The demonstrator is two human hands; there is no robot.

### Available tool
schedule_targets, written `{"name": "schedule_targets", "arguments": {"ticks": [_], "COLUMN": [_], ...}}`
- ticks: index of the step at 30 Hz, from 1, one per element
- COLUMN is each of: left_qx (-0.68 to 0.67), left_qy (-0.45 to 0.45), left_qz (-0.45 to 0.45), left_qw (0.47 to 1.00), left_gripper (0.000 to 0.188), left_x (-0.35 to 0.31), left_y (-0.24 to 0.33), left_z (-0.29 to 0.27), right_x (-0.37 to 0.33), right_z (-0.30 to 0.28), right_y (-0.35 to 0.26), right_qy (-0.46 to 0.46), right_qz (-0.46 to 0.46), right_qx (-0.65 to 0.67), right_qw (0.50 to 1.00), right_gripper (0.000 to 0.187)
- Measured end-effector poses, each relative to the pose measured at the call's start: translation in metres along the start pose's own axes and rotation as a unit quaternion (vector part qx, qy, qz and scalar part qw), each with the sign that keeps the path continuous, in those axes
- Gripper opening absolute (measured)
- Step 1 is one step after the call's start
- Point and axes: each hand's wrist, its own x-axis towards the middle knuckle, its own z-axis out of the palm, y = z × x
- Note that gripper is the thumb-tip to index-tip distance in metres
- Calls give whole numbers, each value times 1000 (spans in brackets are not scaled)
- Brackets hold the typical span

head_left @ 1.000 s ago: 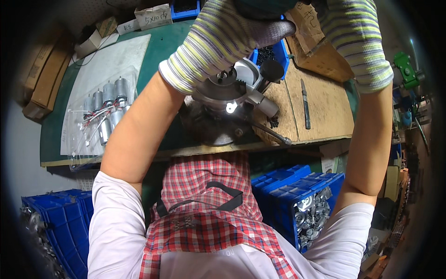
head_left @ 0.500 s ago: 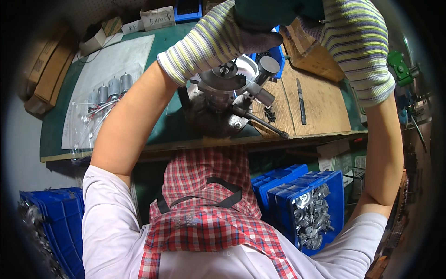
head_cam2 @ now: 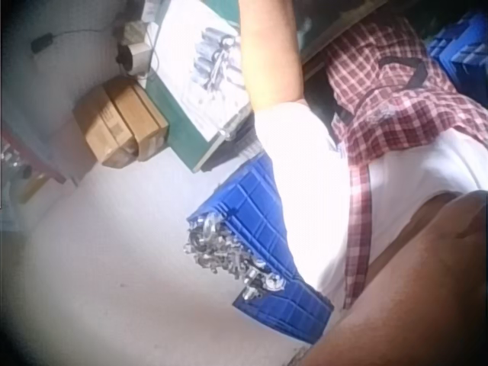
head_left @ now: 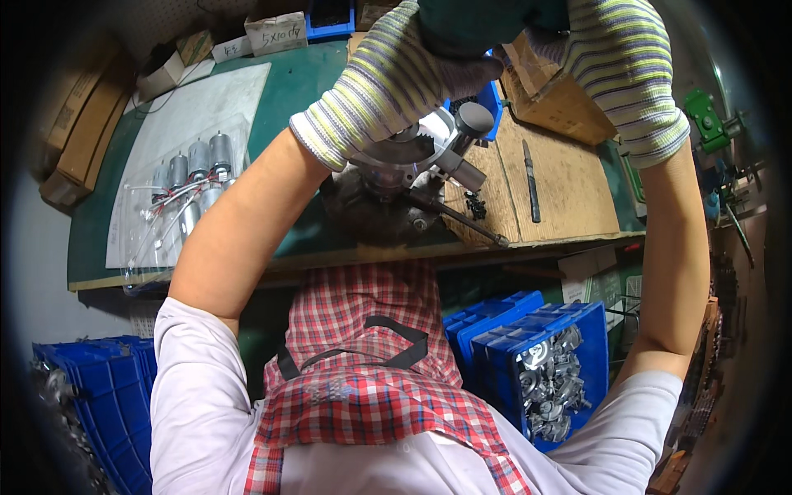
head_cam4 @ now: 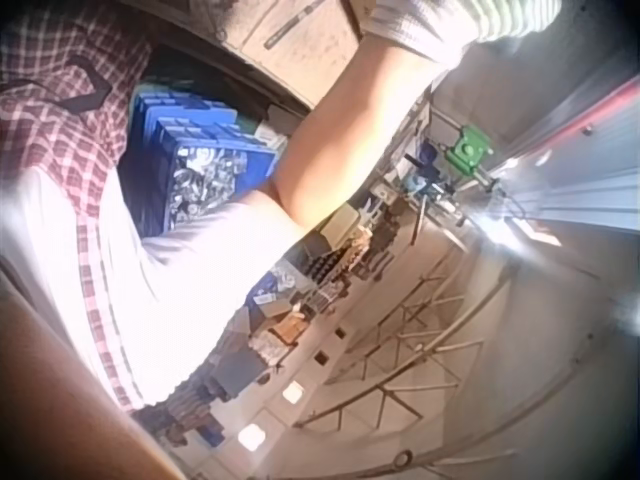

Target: The person assembles a metal housing with a cylindrical motor using a cordless drill and a bench vise. They insert screws, tighten them with the drill, and secure the assembly in the vise to check fit. The process repeats for multiple units, with finished assemblies placed on the workbench.

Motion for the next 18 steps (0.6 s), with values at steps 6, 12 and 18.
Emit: {"name": "schedule_targets", "arguments": {"ticks": [6, 12, 18], "left_qx": [40, 45, 196], "left_qy": [24, 67, 107], "left_qz": [-11, 65, 200], "left_qw": [999, 995, 954], "left_gripper": [47, 50, 47], "left_x": [3, -5, 32], "left_y": [-7, -13, 0], "left_z": [-6, 6, 16], "right_x": [7, 14, 4], "right_z": [12, 32, 49], "right_y": [-18, -29, -25], "right_qy": [145, 361, 267], "right_qz": [126, 162, 236], "right_qx": [313, 657, 924], "right_qw": [930, 642, 136], "right_gripper": [18, 24, 21]}}
